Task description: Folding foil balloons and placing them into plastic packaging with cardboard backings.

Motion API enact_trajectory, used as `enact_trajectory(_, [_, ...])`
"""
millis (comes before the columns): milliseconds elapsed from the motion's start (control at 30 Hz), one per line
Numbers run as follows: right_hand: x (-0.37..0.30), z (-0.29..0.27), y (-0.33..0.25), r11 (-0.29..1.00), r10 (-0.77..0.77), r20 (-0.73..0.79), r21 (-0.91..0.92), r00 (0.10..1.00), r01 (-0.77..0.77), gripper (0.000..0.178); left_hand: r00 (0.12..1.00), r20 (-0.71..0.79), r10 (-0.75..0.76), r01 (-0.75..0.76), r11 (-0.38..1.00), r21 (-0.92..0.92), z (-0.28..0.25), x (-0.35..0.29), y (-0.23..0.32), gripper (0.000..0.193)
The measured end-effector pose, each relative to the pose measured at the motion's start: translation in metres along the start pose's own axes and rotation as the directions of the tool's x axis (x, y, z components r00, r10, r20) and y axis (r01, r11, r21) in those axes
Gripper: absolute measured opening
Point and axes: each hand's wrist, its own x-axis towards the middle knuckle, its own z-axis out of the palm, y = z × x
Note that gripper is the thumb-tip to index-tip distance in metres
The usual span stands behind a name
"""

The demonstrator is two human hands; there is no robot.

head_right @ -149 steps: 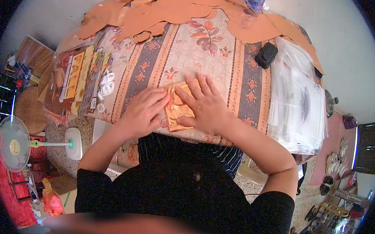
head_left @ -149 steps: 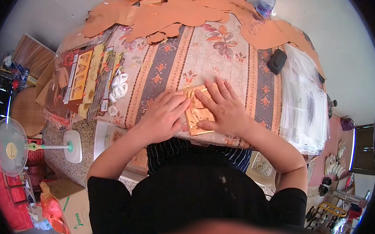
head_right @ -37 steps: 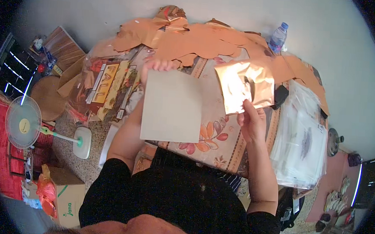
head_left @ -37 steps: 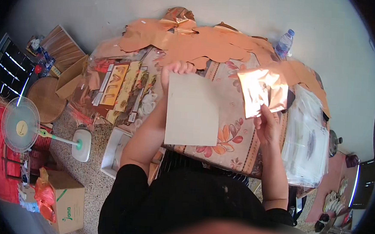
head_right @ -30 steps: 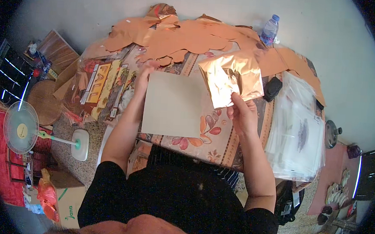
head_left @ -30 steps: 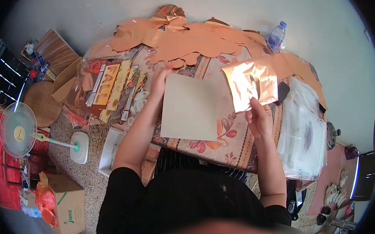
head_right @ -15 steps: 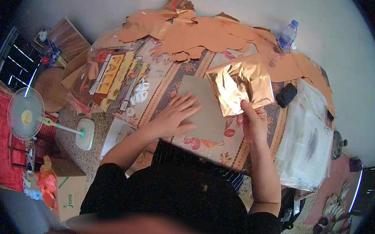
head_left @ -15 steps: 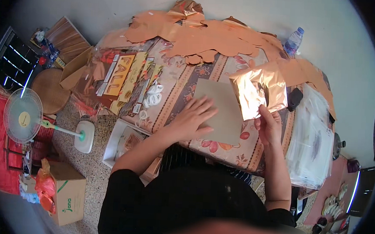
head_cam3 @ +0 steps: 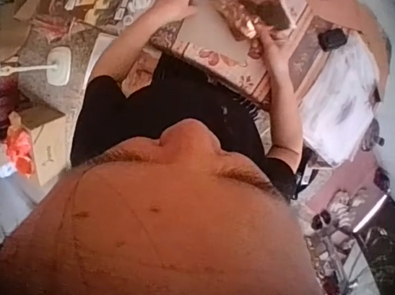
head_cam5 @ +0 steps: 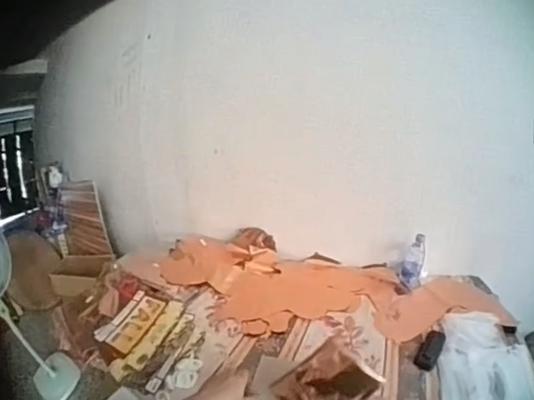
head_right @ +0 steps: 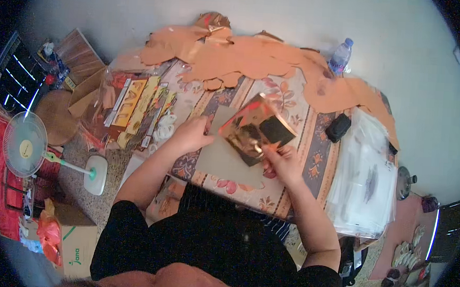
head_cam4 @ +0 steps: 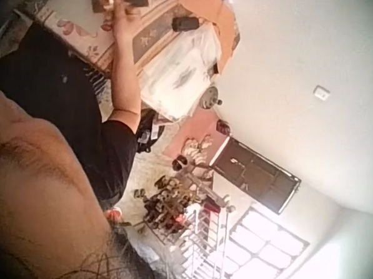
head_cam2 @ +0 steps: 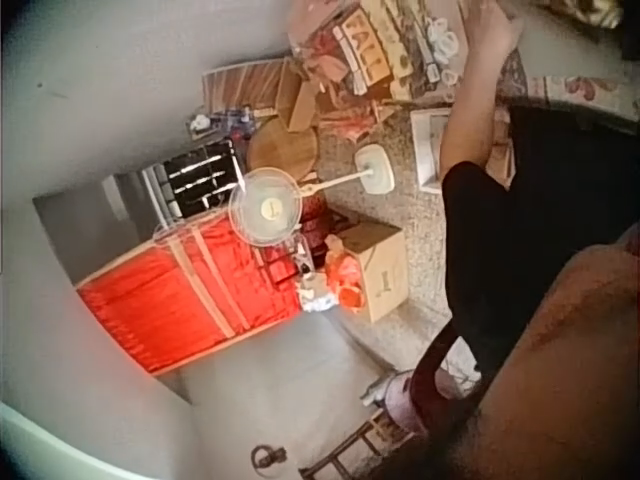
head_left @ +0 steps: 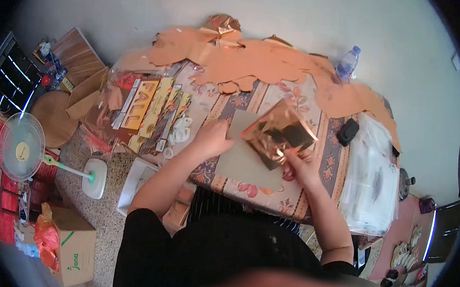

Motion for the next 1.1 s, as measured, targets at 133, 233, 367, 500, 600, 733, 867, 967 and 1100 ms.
enact_trajectory(133, [-0.002, 0.010, -0.001, 0.991, -0.025, 0.056, -0.127, 0.998, 0.031, 0.022, 1.000, 0.021, 0.019, -0.019, 0.999, 0.036, 0.004, 0.002, 0.005, 0.037])
enact_trajectory(233, [-0.003, 0.007, 0.000, 0.994, -0.045, 0.080, -0.100, 0.996, 0.053, 0.020, 0.992, -0.097, 0.077, -0.075, 0.997, 0.022, 0.020, 0.002, 0.002, 0.034])
enact_trajectory(367, [-0.004, 0.007, -0.003, 0.998, -0.032, 0.080, -0.057, 0.996, 0.037, 0.018, 0.971, -0.222, 0.091, -0.075, 0.994, 0.082, 0.024, 0.005, 0.001, 0.058])
enact_trajectory(500, [-0.004, 0.004, 0.000, 0.998, -0.022, 0.078, -0.049, 0.997, 0.026, 0.017, 0.993, -0.111, 0.038, -0.024, 0.992, 0.124, 0.017, 0.008, 0.012, 0.063])
enact_trajectory(600, [-0.004, 0.003, -0.002, 0.997, -0.026, 0.091, -0.064, 0.996, 0.032, 0.017, 0.962, -0.241, 0.133, -0.105, 0.986, 0.126, 0.026, 0.014, 0.008, 0.049])
enact_trajectory(733, [-0.004, 0.004, -0.005, 0.999, -0.037, 0.133, -0.023, 0.990, 0.040, 0.018, 0.985, -0.140, 0.097, -0.094, 0.995, 0.028, 0.013, 0.016, 0.010, 0.051])
enact_trajectory(867, [-0.001, 0.005, -0.003, 0.996, -0.067, 0.104, -0.044, 0.992, 0.072, 0.019, 0.999, -0.038, 0.017, -0.024, 0.980, -0.199, 0.014, 0.023, 0.002, 0.047])
enact_trajectory(967, [0.000, 0.005, -0.001, 0.996, -0.078, 0.095, -0.037, 0.992, 0.081, 0.019, 0.988, -0.134, 0.071, -0.099, 0.973, -0.209, 0.023, 0.022, -0.005, 0.036])
enact_trajectory(1100, [0.003, 0.001, 0.010, 0.985, -0.162, 0.115, -0.048, 0.980, 0.168, 0.018, 0.872, -0.463, 0.159, -0.244, 0.961, -0.131, 0.037, 0.009, -0.010, 0.022])
